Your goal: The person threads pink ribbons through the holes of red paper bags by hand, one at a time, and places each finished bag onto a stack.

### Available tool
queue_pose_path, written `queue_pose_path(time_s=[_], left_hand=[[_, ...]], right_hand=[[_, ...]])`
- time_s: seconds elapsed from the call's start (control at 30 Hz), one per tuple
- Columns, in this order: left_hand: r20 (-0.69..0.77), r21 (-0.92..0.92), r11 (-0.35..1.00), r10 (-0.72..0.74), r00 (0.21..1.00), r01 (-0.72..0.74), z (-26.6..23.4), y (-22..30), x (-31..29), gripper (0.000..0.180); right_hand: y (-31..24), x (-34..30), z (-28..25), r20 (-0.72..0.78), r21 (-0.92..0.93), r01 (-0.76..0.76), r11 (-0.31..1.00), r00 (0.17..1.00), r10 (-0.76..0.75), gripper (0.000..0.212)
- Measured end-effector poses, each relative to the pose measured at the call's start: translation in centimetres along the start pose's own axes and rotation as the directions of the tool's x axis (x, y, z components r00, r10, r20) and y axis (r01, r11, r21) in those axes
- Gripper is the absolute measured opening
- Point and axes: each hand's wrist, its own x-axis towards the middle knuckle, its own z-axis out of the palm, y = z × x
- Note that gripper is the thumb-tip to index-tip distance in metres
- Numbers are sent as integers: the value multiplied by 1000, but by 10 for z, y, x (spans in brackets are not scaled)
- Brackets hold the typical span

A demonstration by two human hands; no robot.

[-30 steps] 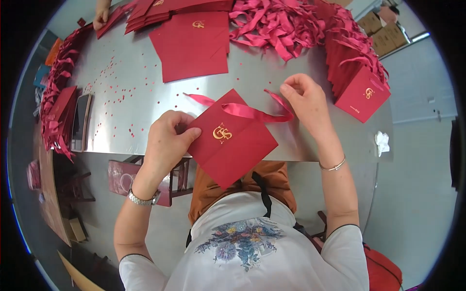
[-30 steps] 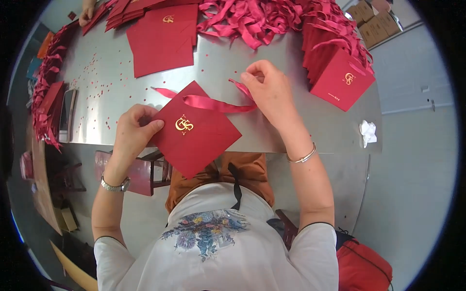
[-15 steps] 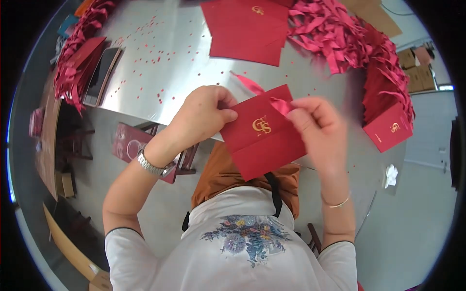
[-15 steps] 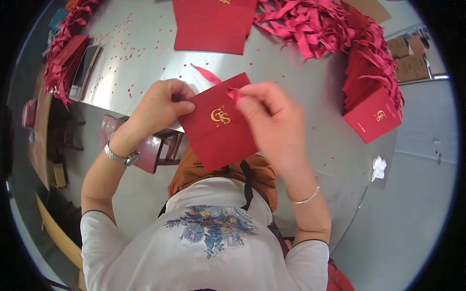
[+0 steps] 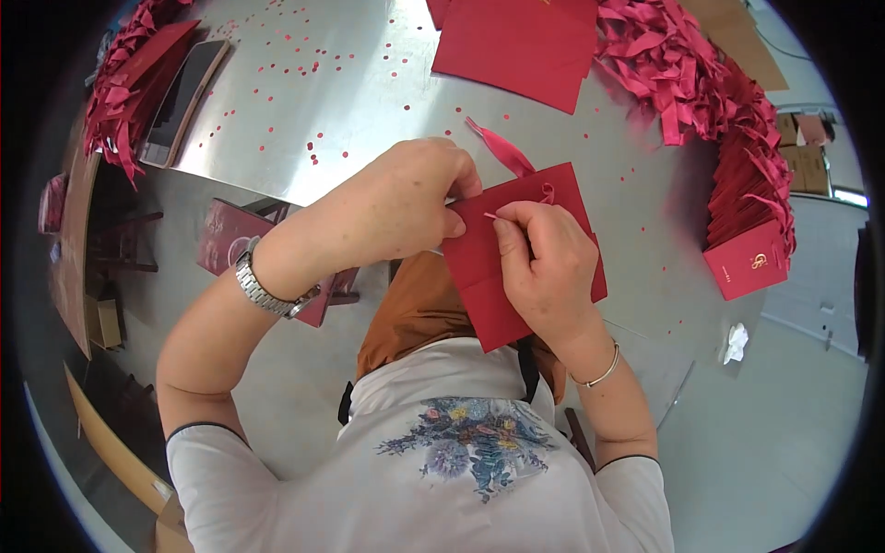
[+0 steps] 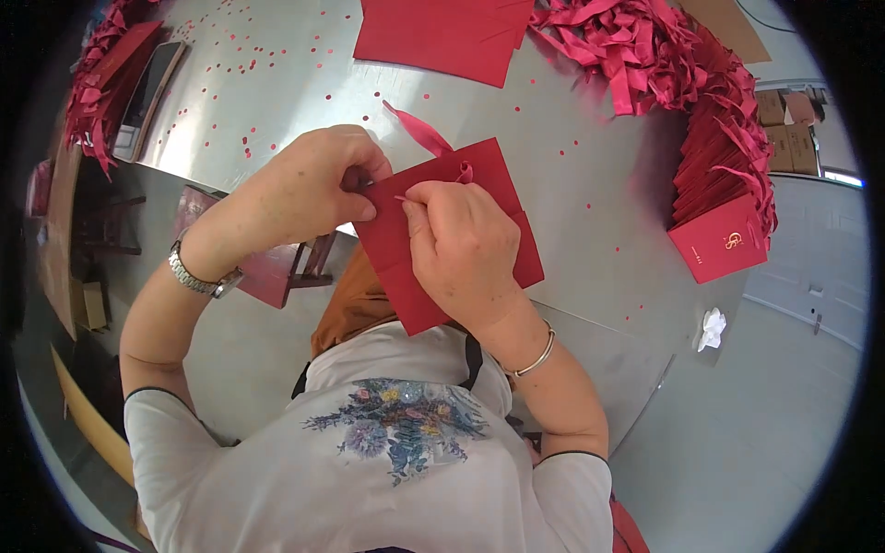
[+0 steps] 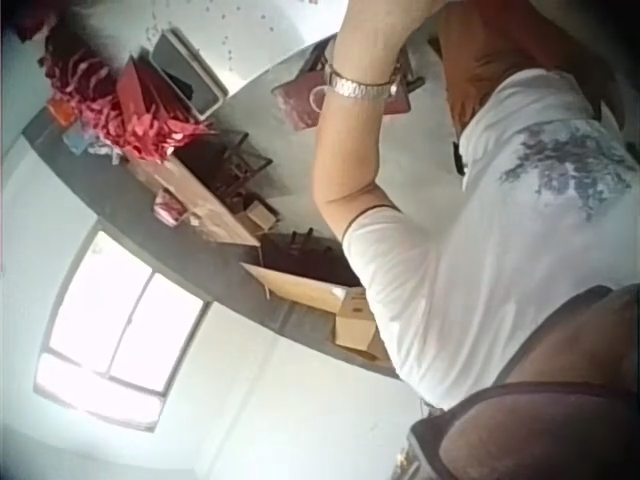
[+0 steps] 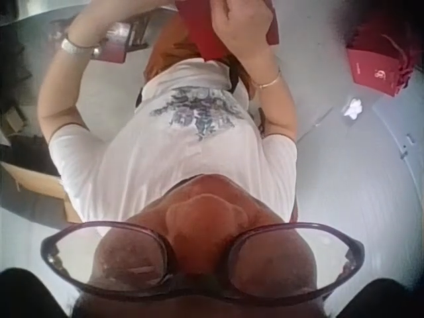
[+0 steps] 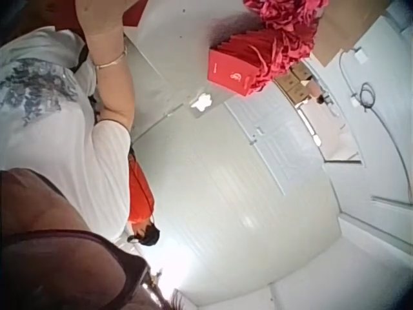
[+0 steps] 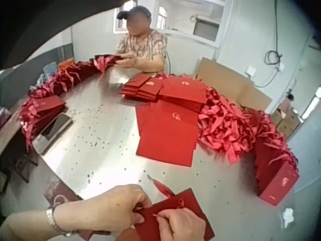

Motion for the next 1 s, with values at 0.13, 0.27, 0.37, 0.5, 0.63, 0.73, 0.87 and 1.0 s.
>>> queue_pose_path(time_s=[0.13,0.27,0.37,0.5,0.63,0.73,0.87,1.0], left_hand=[[14,100,995,23,1000,-24,3,-2,5,19],[-8,126,991,37,999,-35,3,0,6,17],[97,26,993,-116,989,114,-2,3,7,14],[89,-71,995,-67,994,73,-5,0,4,14],[134,-54,992,-107,985,115,-8,2,7,14],[146,-104,981,-148,978,164,-8,2,7,13],[149,-128,973,-172,974,192,-12,5,6,14],[154,-70,985,-146,977,159,-13,4,9,15]], right_hand=[[-1,-1,0,17,-35,73,997,997,-72,11],[-1,-1,2,3,-49,128,990,992,-128,14],[-2,-2,4,-6,-59,169,984,985,-170,16],[-3,-2,6,-34,-89,235,968,970,-239,19],[-3,-1,5,-35,-70,238,969,970,-241,21],[-2,0,6,-56,-47,240,970,969,-242,19],[-6,1,6,-41,-50,200,979,979,-202,18],[-7,2,7,-45,-58,202,978,978,-204,17]])
